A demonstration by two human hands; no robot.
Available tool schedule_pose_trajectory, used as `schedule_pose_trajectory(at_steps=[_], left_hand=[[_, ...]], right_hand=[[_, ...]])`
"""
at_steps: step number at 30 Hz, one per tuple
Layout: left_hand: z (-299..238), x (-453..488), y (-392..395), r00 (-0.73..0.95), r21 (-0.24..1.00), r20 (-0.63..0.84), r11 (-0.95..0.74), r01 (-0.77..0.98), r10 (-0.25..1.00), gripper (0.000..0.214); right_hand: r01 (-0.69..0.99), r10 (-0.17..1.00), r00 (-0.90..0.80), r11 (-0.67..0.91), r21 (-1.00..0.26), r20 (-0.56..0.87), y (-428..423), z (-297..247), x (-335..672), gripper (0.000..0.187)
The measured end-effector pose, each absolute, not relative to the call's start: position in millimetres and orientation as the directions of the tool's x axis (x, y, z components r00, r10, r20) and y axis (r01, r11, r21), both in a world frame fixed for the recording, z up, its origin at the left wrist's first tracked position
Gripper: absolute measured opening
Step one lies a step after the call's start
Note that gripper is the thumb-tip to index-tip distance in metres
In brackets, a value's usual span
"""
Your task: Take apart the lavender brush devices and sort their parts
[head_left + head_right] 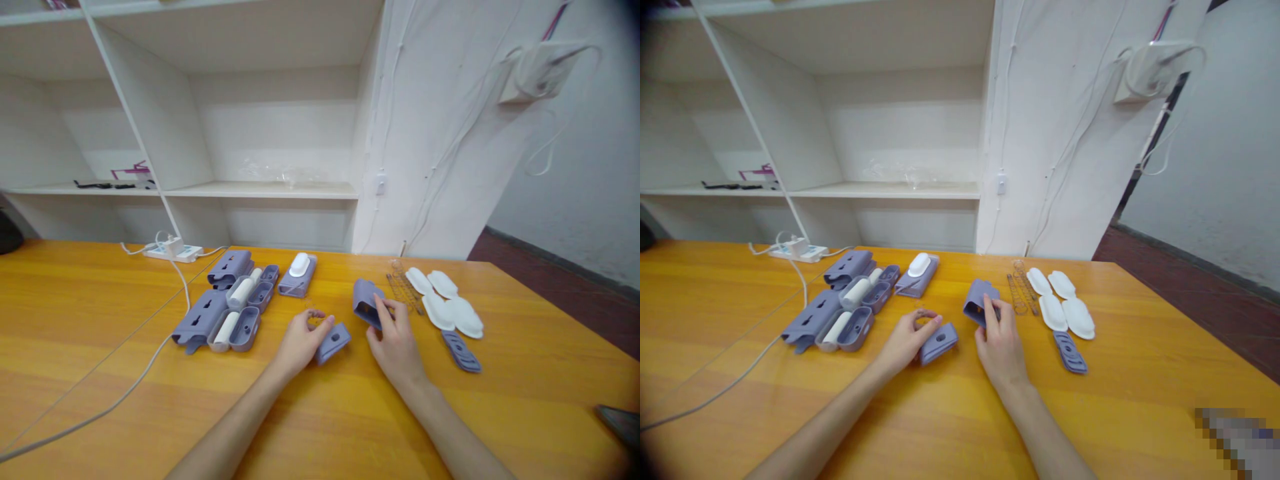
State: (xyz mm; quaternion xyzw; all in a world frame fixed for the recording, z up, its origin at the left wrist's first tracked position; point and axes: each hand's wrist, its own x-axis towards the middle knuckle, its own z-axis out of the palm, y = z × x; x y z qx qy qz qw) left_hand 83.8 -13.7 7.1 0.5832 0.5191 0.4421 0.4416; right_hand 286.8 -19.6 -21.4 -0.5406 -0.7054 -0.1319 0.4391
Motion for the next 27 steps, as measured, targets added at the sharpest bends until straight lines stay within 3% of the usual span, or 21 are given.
schedule_pose_trajectory(at_steps=[4, 6, 11, 14, 17, 21, 23, 27], left_hand=[[10, 81, -14, 0.109, 0.953, -0.107, 0.071, 0.293, 0.988, 0.054], [10, 79, -14, 0.071, 0.933, -0.097, 0.066, 0.353, 0.993, 0.053], [8, 73, -12, -0.109, 0.8, 0.237, -0.13, 0.586, 0.965, 0.049], [15, 73, -16, -0.168, 0.785, 0.354, -0.195, 0.589, 0.92, 0.041], [31, 80, -27, -0.171, 0.858, 0.368, -0.263, 0.441, 0.914, 0.038], [56, 97, -45, -0.083, 0.974, 0.214, -0.206, 0.096, 0.973, 0.049], [66, 104, -54, -0.029, 0.989, 0.136, -0.137, -0.049, 0.99, 0.047], [75, 109, -64, 0.091, 0.966, -0.109, 0.127, -0.225, 0.99, 0.059]], right_hand=[[0.854, 0.614, 0.019, 0.401, -0.332, 0.789, -22, -18, 288, 0.053], [0.84, 0.58, 0.023, 0.431, -0.33, 0.814, -24, -14, 286, 0.054], [0.807, 0.504, -0.069, 0.535, -0.249, 0.861, -34, -6, 280, 0.063], [0.793, 0.456, -0.16, 0.588, -0.161, 0.876, -39, -4, 278, 0.066], [0.751, 0.384, -0.311, 0.66, -0.023, 0.87, -44, -1, 275, 0.066], [0.62, 0.287, -0.503, 0.777, 0.109, 0.815, -54, 7, 262, 0.059], [0.553, 0.242, -0.517, 0.827, 0.104, 0.821, -59, 11, 254, 0.059], [0.428, 0.203, -0.471, 0.904, 0.021, 0.858, -67, 9, 244, 0.081]])
